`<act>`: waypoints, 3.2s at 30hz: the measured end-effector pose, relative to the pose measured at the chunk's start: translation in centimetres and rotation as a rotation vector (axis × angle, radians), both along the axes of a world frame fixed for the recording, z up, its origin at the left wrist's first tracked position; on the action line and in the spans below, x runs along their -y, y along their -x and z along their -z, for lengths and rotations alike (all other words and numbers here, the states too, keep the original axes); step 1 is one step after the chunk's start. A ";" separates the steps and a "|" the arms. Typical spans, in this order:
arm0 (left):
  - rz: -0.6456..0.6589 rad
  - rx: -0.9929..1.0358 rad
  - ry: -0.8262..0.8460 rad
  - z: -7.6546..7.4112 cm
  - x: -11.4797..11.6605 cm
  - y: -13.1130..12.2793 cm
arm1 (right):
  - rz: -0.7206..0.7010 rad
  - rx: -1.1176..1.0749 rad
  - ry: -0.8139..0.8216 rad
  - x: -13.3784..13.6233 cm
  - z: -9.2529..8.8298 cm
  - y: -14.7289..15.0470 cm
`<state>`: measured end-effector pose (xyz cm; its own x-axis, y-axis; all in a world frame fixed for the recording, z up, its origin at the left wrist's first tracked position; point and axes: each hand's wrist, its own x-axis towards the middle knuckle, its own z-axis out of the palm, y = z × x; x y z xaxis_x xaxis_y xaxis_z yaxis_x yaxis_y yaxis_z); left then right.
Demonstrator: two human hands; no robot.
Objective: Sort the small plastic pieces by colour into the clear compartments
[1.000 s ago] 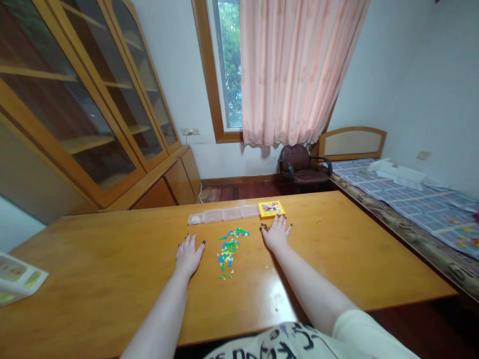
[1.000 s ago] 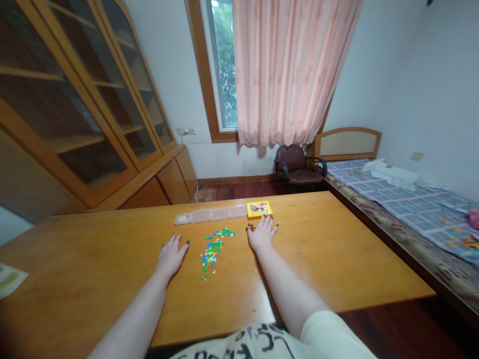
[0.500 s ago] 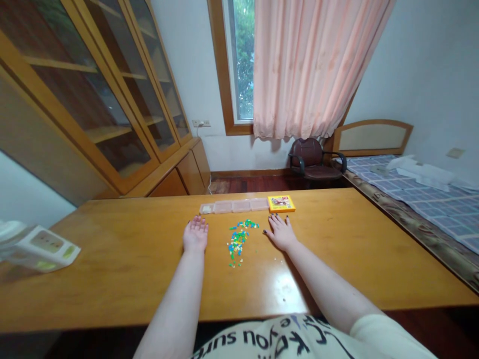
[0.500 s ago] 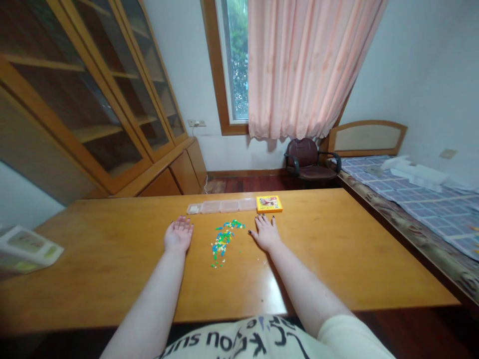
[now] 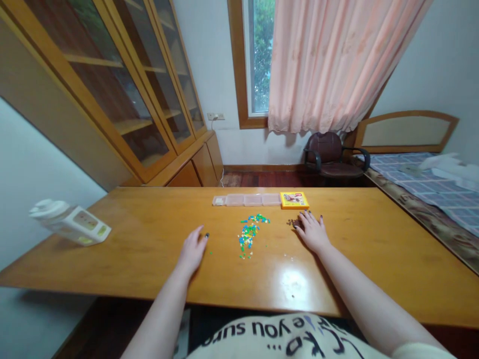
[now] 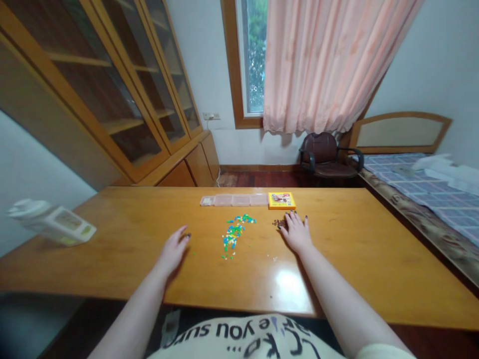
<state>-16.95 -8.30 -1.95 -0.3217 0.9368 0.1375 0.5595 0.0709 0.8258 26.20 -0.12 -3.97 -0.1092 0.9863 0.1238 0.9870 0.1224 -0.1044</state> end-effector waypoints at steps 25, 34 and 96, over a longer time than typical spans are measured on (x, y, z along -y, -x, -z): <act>0.503 -0.745 0.047 2.0 -8.5 -15.0 | -0.420 -0.070 0.159 5.8 -1.2 1.9; 0.178 -0.700 0.093 2.2 -8.9 -14.6 | -0.270 -0.012 0.144 0.0 -1.5 1.4; 0.793 -0.746 0.056 0.8 -10.7 -14.8 | -0.410 -0.233 0.015 0.3 -1.3 6.0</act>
